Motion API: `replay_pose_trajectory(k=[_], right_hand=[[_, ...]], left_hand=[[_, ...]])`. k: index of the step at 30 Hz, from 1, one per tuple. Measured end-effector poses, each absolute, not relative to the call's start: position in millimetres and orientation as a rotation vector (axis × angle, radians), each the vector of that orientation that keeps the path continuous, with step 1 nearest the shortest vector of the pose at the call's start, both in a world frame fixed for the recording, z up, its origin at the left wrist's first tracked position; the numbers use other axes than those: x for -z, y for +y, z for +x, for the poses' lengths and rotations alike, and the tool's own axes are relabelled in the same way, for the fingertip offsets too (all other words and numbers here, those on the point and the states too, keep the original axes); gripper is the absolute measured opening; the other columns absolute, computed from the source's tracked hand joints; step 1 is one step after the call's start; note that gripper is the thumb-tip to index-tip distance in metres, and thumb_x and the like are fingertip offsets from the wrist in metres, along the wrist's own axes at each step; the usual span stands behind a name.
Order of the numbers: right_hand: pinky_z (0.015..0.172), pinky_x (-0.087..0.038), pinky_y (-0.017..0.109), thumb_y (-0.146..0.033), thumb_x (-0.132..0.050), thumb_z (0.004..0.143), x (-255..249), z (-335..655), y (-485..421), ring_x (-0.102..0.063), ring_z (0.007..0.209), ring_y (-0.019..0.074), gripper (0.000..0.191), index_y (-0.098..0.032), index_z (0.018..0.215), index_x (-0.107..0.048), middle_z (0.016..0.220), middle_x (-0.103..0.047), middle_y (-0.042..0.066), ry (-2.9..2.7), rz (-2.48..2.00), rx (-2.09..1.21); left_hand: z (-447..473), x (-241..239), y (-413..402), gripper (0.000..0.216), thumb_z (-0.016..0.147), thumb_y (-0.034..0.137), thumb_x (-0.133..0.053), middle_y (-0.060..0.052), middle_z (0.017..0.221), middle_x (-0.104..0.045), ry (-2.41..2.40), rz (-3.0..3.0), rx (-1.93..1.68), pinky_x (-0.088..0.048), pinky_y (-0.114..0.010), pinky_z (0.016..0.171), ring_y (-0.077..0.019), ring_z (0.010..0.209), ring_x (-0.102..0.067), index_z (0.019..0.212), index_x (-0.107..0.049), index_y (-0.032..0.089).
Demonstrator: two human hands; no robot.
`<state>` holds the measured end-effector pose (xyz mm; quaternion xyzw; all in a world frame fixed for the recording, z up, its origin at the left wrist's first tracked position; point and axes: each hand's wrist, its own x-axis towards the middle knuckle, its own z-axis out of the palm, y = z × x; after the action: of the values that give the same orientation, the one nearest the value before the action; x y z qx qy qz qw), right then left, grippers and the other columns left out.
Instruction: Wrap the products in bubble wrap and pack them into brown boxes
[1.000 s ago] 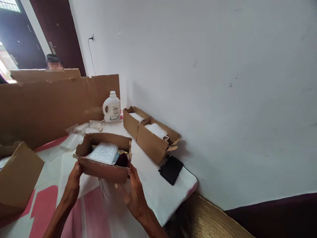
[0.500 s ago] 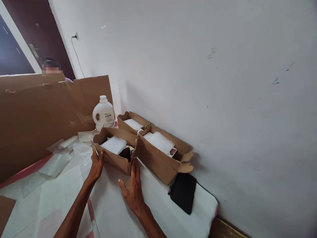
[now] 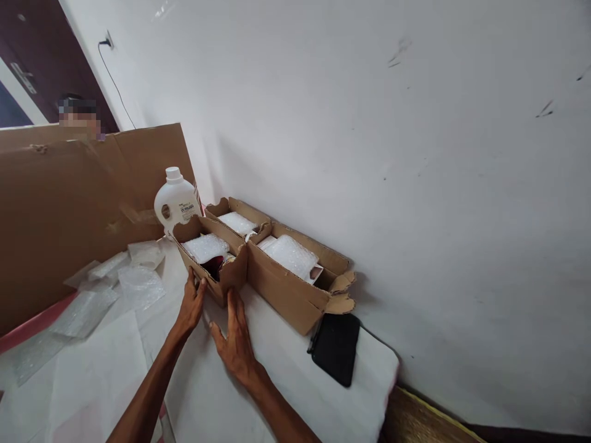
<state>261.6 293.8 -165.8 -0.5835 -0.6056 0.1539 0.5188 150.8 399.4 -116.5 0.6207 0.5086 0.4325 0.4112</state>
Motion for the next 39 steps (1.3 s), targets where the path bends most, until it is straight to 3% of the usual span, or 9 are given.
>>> replay_pose_trajectory(k=[8, 12, 16, 20, 23, 26, 30, 33, 39], right_hand=[[0.120, -0.036, 0.054, -0.022, -0.050, 0.096, 179.9, 267.3, 294.6, -0.028, 0.153, 0.0305, 0.075, -0.019, 0.163, -0.017, 0.165, -0.027, 0.017, -1.442, -1.411, -0.384], [0.111, -0.041, 0.061, -0.039, -0.051, 0.097, 190.4, 272.2, 291.7, -0.046, 0.138, 0.0383, 0.066, -0.009, 0.153, -0.034, 0.148, -0.046, 0.026, -1.399, -1.403, -0.361], [0.099, -0.050, 0.056, -0.049, -0.052, 0.093, 192.6, 277.5, 300.3, -0.061, 0.114, 0.0364, 0.069, -0.007, 0.146, -0.042, 0.131, -0.055, 0.026, -1.387, -1.452, -0.465], [0.096, -0.051, 0.053, -0.051, -0.054, 0.088, 189.1, 277.7, 301.1, -0.063, 0.109, 0.0356, 0.071, -0.006, 0.143, -0.044, 0.131, -0.054, 0.026, -1.412, -1.467, -0.484], [0.095, -0.051, 0.053, -0.049, -0.055, 0.085, 188.4, 276.0, 299.6, -0.063, 0.105, 0.0346, 0.071, -0.006, 0.140, -0.045, 0.128, -0.054, 0.026, -1.425, -1.496, -0.457], [0.094, -0.051, 0.053, -0.048, -0.055, 0.084, 190.1, 273.9, 300.5, -0.063, 0.103, 0.0345, 0.069, -0.006, 0.138, -0.047, 0.126, -0.054, 0.025, -1.458, -1.497, -0.418], [0.092, -0.052, 0.052, -0.046, -0.055, 0.083, 193.9, 272.1, 302.1, -0.062, 0.100, 0.0328, 0.066, -0.007, 0.135, -0.048, 0.122, -0.055, 0.023, -1.488, -1.477, -0.355], [0.092, -0.052, 0.052, -0.045, -0.053, 0.083, 196.6, 271.7, 302.6, -0.061, 0.097, 0.0313, 0.061, -0.009, 0.132, -0.050, 0.117, -0.056, 0.020, -1.500, -1.466, -0.311], [0.091, -0.052, 0.051, -0.043, -0.051, 0.085, 199.1, 270.3, 303.5, -0.060, 0.096, 0.0300, 0.054, -0.011, 0.129, -0.050, 0.113, -0.055, 0.017, -1.521, -1.490, -0.265]], left_hand=[[164.2, 121.9, 401.7, 0.093, 0.090, 0.073, -0.044, -0.015, 0.171, -0.015, 1.280, 1.514, -1.092, -0.004, -0.044, 0.129, -0.0286, 0.158, -0.009, 0.160, -0.021, 0.016], [159.1, 120.6, 377.6, 0.084, 0.091, 0.069, -0.049, -0.023, 0.159, -0.040, 1.352, 1.511, -1.115, -0.026, -0.048, 0.124, -0.0321, 0.149, -0.037, 0.153, -0.037, 0.013], [122.5, 119.1, 326.3, 0.076, 0.089, 0.056, -0.061, -0.022, 0.143, -0.055, 1.475, 1.561, -1.188, -0.052, -0.047, 0.103, -0.0286, 0.119, -0.064, 0.151, -0.040, 0.018], [51.9, 90.9, 248.9, 0.061, 0.092, 0.047, -0.059, -0.016, 0.144, -0.051, 1.710, 1.606, -1.360, -0.037, -0.050, 0.116, -0.0288, 0.136, -0.049, 0.147, -0.044, 0.023], [-16.0, 50.3, 200.9, 0.058, 0.095, 0.043, -0.054, -0.015, 0.159, -0.031, 1.997, 1.581, -1.514, -0.012, -0.057, 0.125, -0.0331, 0.152, -0.021, 0.148, -0.042, 0.023], [-81.3, 11.9, 172.0, 0.055, 0.094, 0.042, -0.053, -0.016, 0.159, -0.033, 2.735, 1.646, -1.356, -0.012, -0.061, 0.122, -0.0394, 0.152, -0.017, 0.144, -0.047, 0.021], [-140.7, -6.6, 159.0, 0.037, 0.089, 0.035, -0.050, -0.021, 0.115, -0.065, 2.957, 1.645, -0.903, -0.035, -0.060, 0.102, -0.0419, 0.117, -0.055, 0.116, -0.062, 0.014], [-153.1, -0.8, 157.4, 0.020, 0.088, 0.033, -0.048, -0.012, 0.083, -0.068, 2.818, 1.765, -0.869, -0.040, -0.050, 0.090, -0.0340, 0.093, -0.061, 0.081, -0.062, 0.021], [-128.1, 14.0, 128.2, 0.027, 0.091, 0.040, -0.047, -0.003, 0.076, -0.070, 2.437, 2.028, -1.017, -0.043, -0.039, 0.080, -0.0234, 0.077, -0.063, 0.077, -0.066, 0.026]])
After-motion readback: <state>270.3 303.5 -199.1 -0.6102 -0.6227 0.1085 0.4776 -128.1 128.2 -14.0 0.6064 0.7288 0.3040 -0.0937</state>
